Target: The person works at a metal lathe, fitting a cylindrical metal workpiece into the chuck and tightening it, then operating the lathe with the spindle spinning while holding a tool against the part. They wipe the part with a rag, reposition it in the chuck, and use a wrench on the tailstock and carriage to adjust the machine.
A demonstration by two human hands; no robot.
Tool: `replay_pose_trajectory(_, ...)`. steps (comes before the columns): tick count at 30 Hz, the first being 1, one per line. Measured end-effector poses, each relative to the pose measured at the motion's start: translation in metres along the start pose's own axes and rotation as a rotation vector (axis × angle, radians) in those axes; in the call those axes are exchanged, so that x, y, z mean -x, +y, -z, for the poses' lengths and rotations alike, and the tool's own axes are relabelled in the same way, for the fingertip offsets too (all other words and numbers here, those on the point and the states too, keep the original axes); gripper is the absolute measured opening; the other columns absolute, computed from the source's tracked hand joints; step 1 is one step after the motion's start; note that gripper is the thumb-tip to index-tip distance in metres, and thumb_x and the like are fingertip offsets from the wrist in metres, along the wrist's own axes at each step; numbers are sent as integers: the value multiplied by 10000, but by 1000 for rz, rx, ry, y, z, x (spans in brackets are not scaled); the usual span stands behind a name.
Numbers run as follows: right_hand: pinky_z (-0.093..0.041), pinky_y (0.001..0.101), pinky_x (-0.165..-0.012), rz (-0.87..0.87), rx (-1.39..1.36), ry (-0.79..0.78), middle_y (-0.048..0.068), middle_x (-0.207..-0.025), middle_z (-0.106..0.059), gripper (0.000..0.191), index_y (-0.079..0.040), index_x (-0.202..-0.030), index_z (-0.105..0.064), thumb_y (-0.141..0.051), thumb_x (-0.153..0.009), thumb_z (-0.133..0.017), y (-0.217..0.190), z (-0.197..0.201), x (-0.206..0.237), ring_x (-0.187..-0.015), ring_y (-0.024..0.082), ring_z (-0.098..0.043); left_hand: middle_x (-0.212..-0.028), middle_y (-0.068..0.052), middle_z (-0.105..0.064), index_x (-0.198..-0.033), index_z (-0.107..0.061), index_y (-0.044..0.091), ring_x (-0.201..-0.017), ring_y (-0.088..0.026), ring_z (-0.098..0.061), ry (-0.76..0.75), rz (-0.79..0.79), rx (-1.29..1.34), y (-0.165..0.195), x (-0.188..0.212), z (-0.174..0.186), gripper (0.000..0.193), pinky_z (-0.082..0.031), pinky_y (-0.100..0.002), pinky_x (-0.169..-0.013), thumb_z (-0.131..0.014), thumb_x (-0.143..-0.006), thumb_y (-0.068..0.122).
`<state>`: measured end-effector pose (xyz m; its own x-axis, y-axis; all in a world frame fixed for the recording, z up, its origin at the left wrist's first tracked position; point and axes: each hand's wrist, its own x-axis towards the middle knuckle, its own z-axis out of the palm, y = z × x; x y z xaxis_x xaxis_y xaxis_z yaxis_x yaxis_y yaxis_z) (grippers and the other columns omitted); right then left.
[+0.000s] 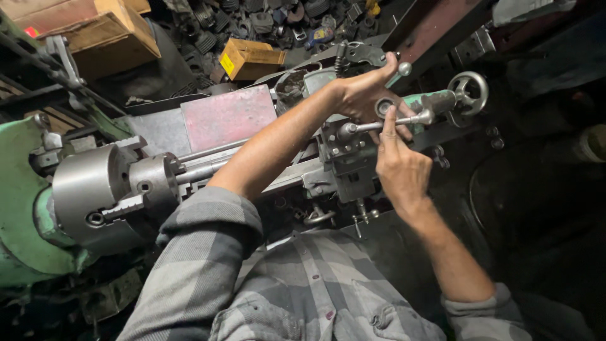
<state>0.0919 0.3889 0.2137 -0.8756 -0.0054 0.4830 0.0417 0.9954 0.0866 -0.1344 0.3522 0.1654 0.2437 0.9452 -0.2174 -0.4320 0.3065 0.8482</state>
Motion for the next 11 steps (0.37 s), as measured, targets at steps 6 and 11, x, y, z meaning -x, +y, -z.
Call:
replay_pose_trajectory(6,-516,392,-579,-1,-74,184,196,-1095,-778,611,41,-1604,-356,-55,-1067,-633,15,15,9,-625,280,-666,-1298,-318,-672,-1407,-501,-119,-1306,-443,-630,-169,125,60,-3,-18,12,1401,-484,-667,-1129,-46,-649,968)
replay_pose_trajectory(11,-518,391,-522,-46,-11,-131,138,-784,-737,666,26,-1590,-420,-51,-974,-660,6,-9,11,-569,271,-676,-1197,-315,-657,-1465,-541,-176,-1110,-417,-704,-108,172,-58,-12,-27,32,1430,-559,-627,-996,-67,-746,966)
